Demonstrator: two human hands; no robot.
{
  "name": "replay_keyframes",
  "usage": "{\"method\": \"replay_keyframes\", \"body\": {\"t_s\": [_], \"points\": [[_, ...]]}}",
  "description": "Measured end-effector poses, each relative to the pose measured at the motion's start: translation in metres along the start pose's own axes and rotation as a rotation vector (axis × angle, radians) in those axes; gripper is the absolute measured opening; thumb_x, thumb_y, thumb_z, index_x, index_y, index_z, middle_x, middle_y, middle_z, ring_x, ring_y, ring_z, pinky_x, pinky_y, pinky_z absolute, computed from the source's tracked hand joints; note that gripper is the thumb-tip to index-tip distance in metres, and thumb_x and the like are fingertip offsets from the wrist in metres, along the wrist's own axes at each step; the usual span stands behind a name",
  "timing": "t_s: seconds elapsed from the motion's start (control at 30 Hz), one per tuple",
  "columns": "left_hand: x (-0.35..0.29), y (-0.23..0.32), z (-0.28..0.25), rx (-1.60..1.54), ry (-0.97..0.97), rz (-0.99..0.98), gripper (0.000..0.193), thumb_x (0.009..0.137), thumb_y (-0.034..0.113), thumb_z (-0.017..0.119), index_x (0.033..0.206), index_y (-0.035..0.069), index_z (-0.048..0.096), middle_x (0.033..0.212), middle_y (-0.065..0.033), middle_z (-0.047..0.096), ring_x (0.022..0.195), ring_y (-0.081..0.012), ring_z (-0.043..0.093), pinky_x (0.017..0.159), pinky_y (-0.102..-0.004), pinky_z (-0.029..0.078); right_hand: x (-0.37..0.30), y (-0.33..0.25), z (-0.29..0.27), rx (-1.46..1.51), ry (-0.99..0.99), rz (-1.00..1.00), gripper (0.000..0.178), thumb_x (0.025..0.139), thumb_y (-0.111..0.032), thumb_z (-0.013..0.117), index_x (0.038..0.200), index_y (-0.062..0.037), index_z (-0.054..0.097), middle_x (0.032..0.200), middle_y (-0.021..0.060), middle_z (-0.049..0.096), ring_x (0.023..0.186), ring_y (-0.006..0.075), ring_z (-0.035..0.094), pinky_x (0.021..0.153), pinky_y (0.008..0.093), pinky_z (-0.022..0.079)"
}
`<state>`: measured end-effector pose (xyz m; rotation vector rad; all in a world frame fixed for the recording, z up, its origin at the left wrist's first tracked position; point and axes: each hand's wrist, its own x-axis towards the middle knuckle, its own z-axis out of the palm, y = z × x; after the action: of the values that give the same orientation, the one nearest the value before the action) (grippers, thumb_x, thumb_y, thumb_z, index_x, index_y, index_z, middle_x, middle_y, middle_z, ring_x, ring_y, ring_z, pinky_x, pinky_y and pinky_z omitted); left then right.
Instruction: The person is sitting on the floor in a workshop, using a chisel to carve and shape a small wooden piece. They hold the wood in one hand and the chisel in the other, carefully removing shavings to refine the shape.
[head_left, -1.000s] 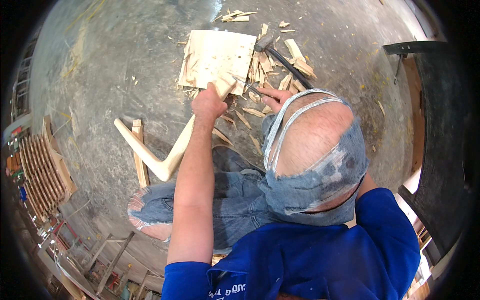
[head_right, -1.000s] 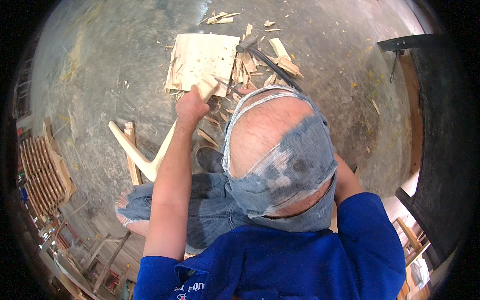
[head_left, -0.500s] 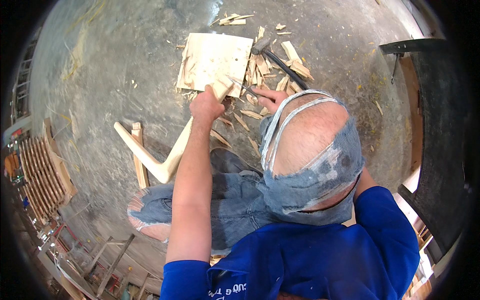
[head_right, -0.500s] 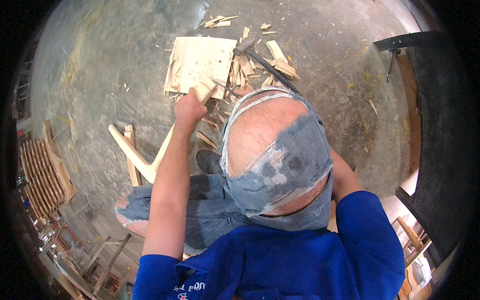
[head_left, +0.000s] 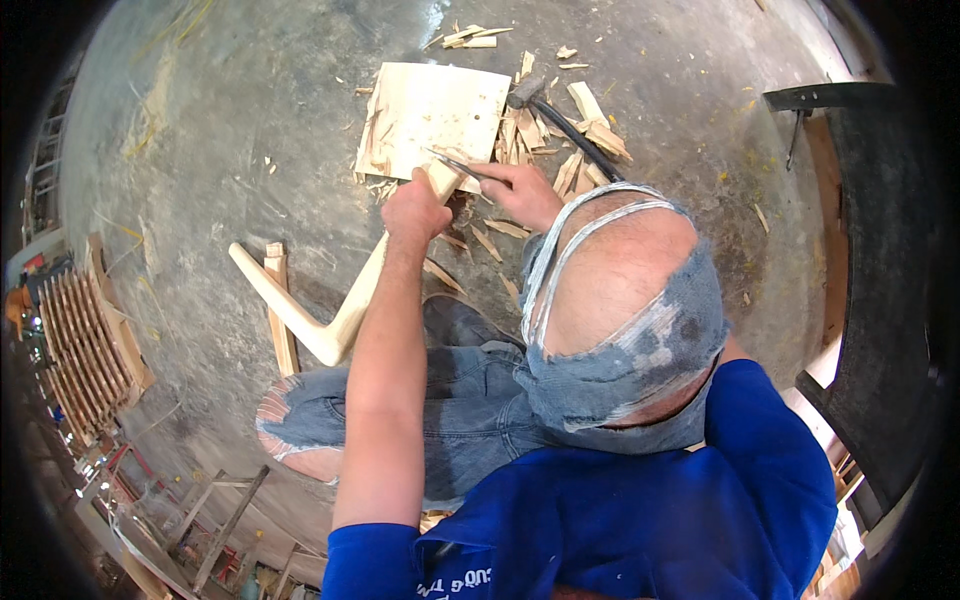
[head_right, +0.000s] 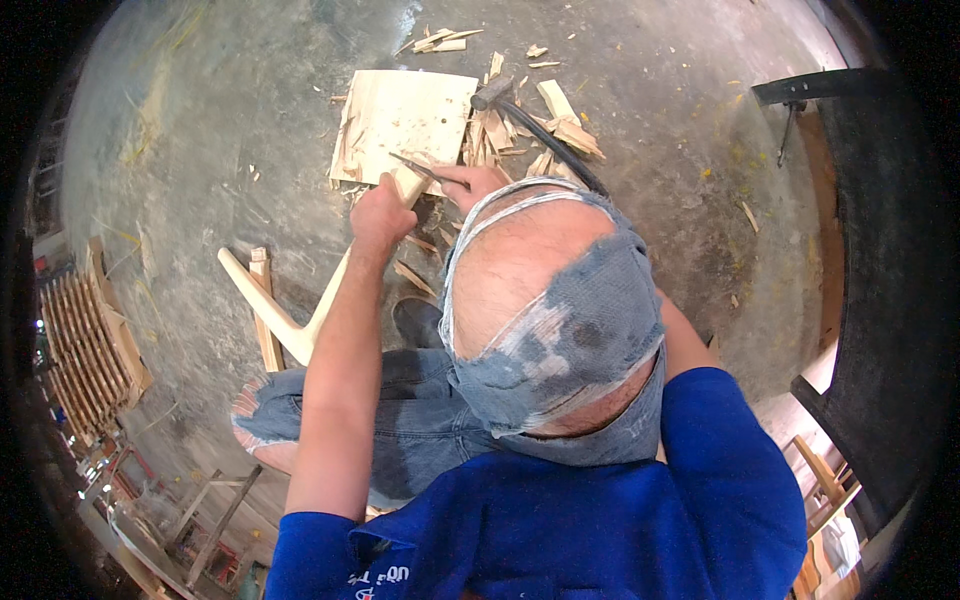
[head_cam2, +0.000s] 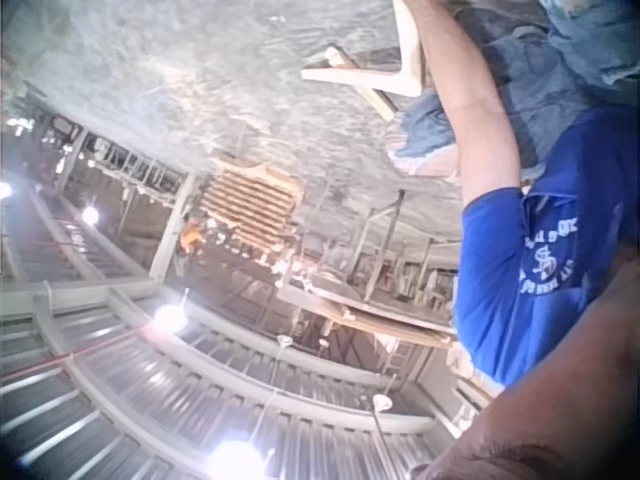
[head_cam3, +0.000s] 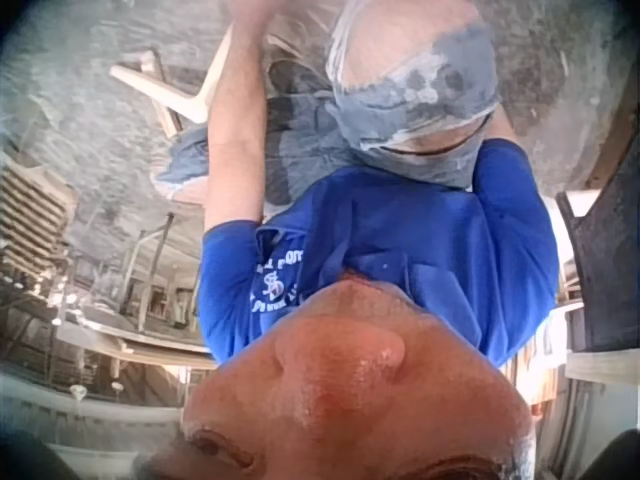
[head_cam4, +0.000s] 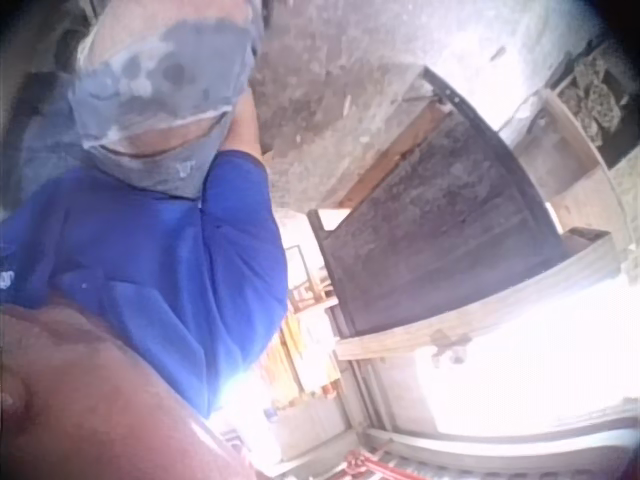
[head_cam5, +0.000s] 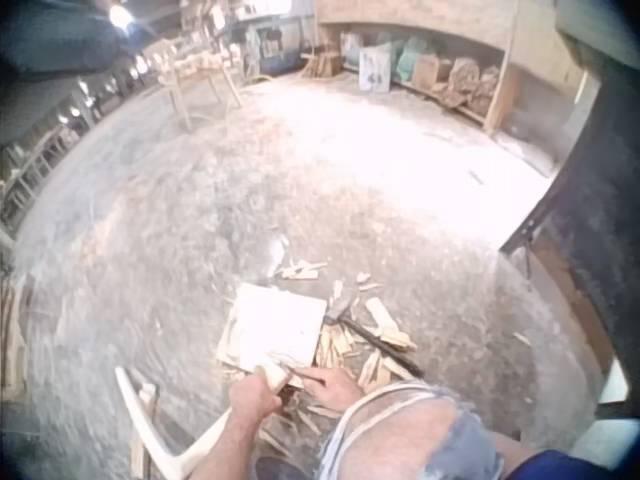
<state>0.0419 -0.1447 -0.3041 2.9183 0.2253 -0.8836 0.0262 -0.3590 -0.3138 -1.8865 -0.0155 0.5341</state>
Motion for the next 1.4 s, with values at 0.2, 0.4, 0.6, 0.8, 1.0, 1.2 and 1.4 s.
{"method": "replay_keyframes", "body": {"t_s": [0.2, 0.4, 0.6, 0.8, 1.0, 1.2, 1.4], "points": [[-0.002, 0.002, -0.004, -0.017, -0.019, -0.015, 0.052, 0.083, 0.021, 0.076, 0.129, 0.006, 0.056, 0.114, -0.0201, 0.077, 0.108, -0.0360, 0.076, 0.092, -0.0488, 0.061, -0.039, 0.016, -0.033, 0.276, 0.010, 0.034, 0.041, 0.100, -0.013, 0.070, 0.141, -0.0169, 0.073, 0.131, 0.0143, 0.077, 0.116, 0.0209, 0.071, 0.104, 0.0342, 0.053], [-0.001, 0.005, -0.013, 0.004, -0.044, 0.004, 0.049, 0.085, 0.020, 0.073, 0.130, 0.006, 0.059, 0.116, -0.0207, 0.077, 0.112, -0.0360, 0.075, 0.095, -0.0483, 0.060, -0.035, 0.066, -0.015, -0.030, 0.130, 0.048, 0.041, 0.101, -0.014, 0.071, 0.141, -0.0210, 0.073, 0.128, 0.0155, 0.078, 0.105, 0.0223, 0.074, 0.098, 0.0359, 0.056], [0.017, -0.007, -0.039, 0.047, -0.230, 0.105, 0.052, 0.084, 0.015, 0.067, 0.134, 0.003, 0.066, 0.127, -0.0206, 0.075, 0.121, -0.0350, 0.073, 0.102, -0.0472, 0.057, -0.036, 0.055, -0.022, -0.034, 0.078, 0.063, 0.041, 0.101, -0.014, 0.071, 0.141, -0.0213, 0.073, 0.126, 0.0160, 0.078, 0.103, 0.0223, 0.074, 0.097, 0.0361, 0.056], [0.005, -0.001, -0.033, 0.088, -0.160, 0.065, 0.054, 0.083, 0.016, 0.068, 0.136, 0.005, 0.066, 0.124, -0.0213, 0.076, 0.117, -0.0370, 0.074, 0.101, -0.0480, 0.058, -0.044, 0.044, -0.026, -0.048, 0.052, 0.088, 0.041, 0.101, -0.015, 0.071, 0.141, -0.0216, 0.073, 0.124, 0.0165, 0.078, 0.101, 0.0224, 0.075, 0.095, 0.0363, 0.056], [-0.008, -0.001, -0.001, -0.006, -0.012, 0.025, 0.052, 0.082, 0.019, 0.072, 0.129, 0.004, 0.059, 0.115, -0.0251, 0.076, 0.113, -0.0424, 0.073, 0.095, -0.0534, 0.059, -0.048, 0.044, -0.021, -0.048, 0.045, 0.095, 0.041, 0.101, -0.015, 0.071, 0.141, -0.0218, 0.073, 0.122, 0.0169, 0.079, 0.099, 0.0225, 0.075, 0.094, 0.0365, 0.057], [-0.010, -0.003, 0.020, -0.067, 0.055, 0.000, 0.048, 0.082, 0.016, 0.074, 0.126, 0.005, 0.058, 0.112, -0.0258, 0.077, 0.109, -0.0436, 0.074, 0.092, -0.0550, 0.059, -0.051, 0.042, -0.014, -0.060, 0.038, 0.101, 0.041, 0.101, -0.015, 0.071, 0.141, -0.0221, 0.073, 0.120, 0.0174, 0.079, 0.097, 0.0225, 0.075, 0.093, 0.0367, 0.057], [-0.004, -0.002, 0.024, -0.061, 0.025, -0.022, 0.055, 0.082, 0.015, 0.076, 0.133, 0.009, 0.056, 0.116, -0.0215, 0.077, 0.111, -0.0400, 0.075, 0.094, -0.0517, 0.060, -0.050, 0.041, -0.015, -0.077, 0.028, 0.109, 0.041, 0.101, -0.016, 0.071, 0.141, -0.0223, 0.072, 0.118, 0.0179, 0.079, 0.095, 0.0226, 0.075, 0.091, 0.0369, 0.057]]}}
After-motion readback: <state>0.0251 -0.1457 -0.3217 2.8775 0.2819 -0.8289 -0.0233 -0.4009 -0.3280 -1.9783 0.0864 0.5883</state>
